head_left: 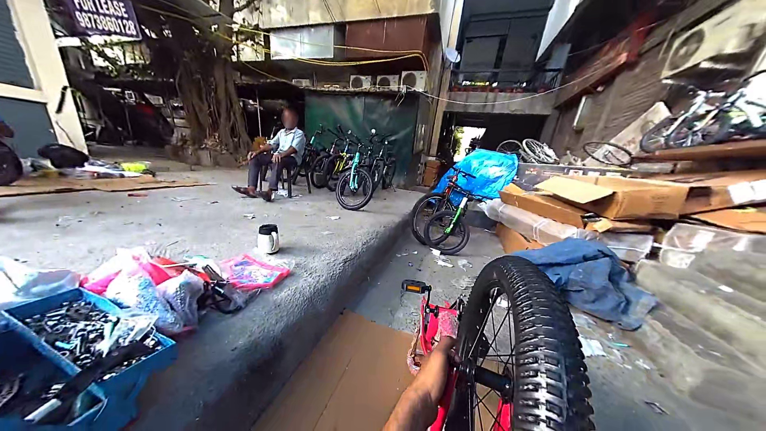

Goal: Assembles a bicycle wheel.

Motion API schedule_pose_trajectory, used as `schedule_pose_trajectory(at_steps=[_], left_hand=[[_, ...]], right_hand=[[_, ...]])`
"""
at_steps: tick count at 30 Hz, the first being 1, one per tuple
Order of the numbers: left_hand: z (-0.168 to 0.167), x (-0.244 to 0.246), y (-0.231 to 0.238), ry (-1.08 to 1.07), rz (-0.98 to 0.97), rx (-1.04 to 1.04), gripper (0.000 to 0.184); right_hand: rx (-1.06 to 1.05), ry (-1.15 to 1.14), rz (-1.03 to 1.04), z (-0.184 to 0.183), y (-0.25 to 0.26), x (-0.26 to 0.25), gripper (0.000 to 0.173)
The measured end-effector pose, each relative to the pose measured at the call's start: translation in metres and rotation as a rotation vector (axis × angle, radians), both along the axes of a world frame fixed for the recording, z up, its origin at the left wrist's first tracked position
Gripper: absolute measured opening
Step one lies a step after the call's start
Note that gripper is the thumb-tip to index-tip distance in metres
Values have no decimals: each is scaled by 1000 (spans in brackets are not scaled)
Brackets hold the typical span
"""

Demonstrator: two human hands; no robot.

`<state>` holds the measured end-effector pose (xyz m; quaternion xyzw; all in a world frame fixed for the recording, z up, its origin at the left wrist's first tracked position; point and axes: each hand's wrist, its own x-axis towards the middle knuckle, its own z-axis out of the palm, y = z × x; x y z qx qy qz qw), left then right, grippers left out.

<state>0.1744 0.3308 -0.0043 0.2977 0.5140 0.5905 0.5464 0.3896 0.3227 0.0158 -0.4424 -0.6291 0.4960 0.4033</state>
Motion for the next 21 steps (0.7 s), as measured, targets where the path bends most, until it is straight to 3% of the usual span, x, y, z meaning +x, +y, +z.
schedule_pose_trajectory(at_steps=[2, 4, 7, 9, 12, 14, 17, 21], left_hand=[[-5, 0, 3, -32, 30, 37, 46], [-14, -1, 6, 37, 72, 70, 46], [-16, -8, 12, 368, 136, 53, 50], [-12, -10, 12, 522, 163, 19, 49], [-18, -10, 9, 517, 187, 34, 43], [-26, -12, 8, 429, 138, 91, 44], [-30, -13, 2, 396, 103, 91, 52], [-21, -4, -23, 638, 279, 180, 47]], right_hand=[[18, 24, -25, 0, -5, -2, 24], [120, 13, 26, -27, 11, 10, 25], [284, -147, -3, -53, 27, 17, 21], [350, -292, -9, -52, 36, 16, 30], [342, -580, -91, -31, 30, 1, 49], [373, -657, -158, -26, 24, -3, 58], [309, -548, -163, -20, 12, -6, 58], [342, -281, -82, -27, 20, 4, 54]])
